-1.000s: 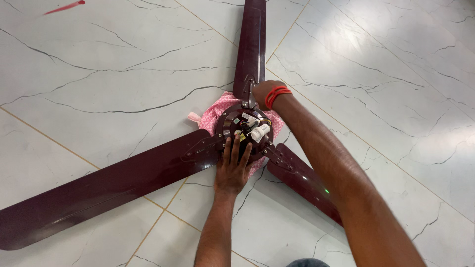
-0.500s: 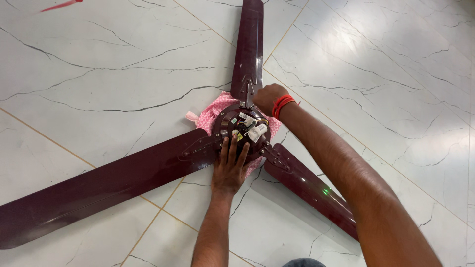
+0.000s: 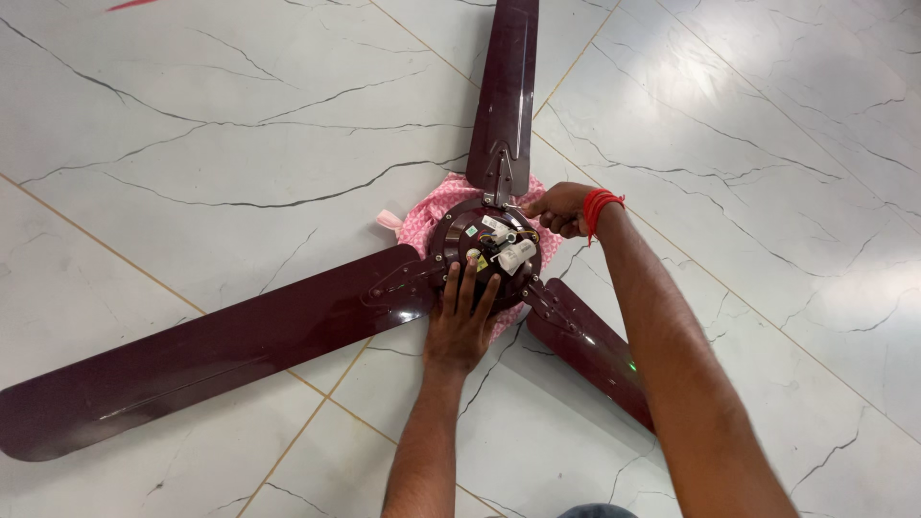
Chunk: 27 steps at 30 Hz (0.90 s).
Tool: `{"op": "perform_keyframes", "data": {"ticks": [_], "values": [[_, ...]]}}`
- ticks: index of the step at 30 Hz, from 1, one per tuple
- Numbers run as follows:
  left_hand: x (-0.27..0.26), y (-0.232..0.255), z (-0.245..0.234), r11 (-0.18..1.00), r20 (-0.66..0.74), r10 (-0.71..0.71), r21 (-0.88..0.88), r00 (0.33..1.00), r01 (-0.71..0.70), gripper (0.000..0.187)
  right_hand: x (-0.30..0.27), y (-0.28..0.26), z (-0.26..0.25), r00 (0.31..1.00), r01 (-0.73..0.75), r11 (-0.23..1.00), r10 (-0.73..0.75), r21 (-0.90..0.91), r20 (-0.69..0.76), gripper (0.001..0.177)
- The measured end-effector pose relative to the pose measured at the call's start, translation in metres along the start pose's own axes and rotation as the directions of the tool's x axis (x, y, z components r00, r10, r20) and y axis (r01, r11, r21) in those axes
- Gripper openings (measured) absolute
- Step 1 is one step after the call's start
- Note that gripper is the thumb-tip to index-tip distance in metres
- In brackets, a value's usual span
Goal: The person uses a screwdriver to tighten screws on the central hub of a ceiling fan lying on the floor. They repeatedly adjust the fan blades and the central motor housing while securing the components.
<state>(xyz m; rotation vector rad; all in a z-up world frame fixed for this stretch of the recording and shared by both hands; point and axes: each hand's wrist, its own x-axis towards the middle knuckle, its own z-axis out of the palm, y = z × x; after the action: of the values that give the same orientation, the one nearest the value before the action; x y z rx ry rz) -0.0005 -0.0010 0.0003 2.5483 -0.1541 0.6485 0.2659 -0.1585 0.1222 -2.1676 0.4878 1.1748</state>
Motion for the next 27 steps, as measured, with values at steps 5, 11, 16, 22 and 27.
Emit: {"op": "perform_keyframes", "data": {"ticks": [5, 11, 16, 22, 27], "values": [[-0.001, -0.001, 0.001, 0.994, -0.024, 0.006, -0.108, 1.000, -0.009, 0.085, -0.019, -0.008, 0.025, 0.900, 0.121, 0.700, -0.377, -0.704, -0.219, 0.044], [-0.001, -0.001, -0.001, 0.999, -0.014, 0.003, -0.034, 1.000, -0.003, 0.087, -0.104, 0.013, 0.028, 0.747, 0.138, 0.642, -0.568, -0.755, -0.346, 0.034], [-0.002, -0.001, 0.001, 1.000, 0.035, -0.006, -0.013, 0.999, 0.006, 0.089, -0.178, 0.106, 0.053, 0.547, 0.462, 0.738, -0.673, -0.492, -0.497, 0.037], [-0.002, 0.000, 0.002, 1.000, 0.039, -0.004, 0.028, 0.999, 0.003, 0.089, -0.152, 0.196, 0.160, 0.524, 0.679, 0.731, -0.539, -0.059, -0.660, 0.038], [-0.002, 0.001, 0.001, 0.999, 0.034, -0.013, 0.050, 0.999, 0.012, 0.086, -0.122, 0.212, 0.198, 0.432, 0.680, 0.703, -0.614, -0.208, -0.661, 0.047]]}}
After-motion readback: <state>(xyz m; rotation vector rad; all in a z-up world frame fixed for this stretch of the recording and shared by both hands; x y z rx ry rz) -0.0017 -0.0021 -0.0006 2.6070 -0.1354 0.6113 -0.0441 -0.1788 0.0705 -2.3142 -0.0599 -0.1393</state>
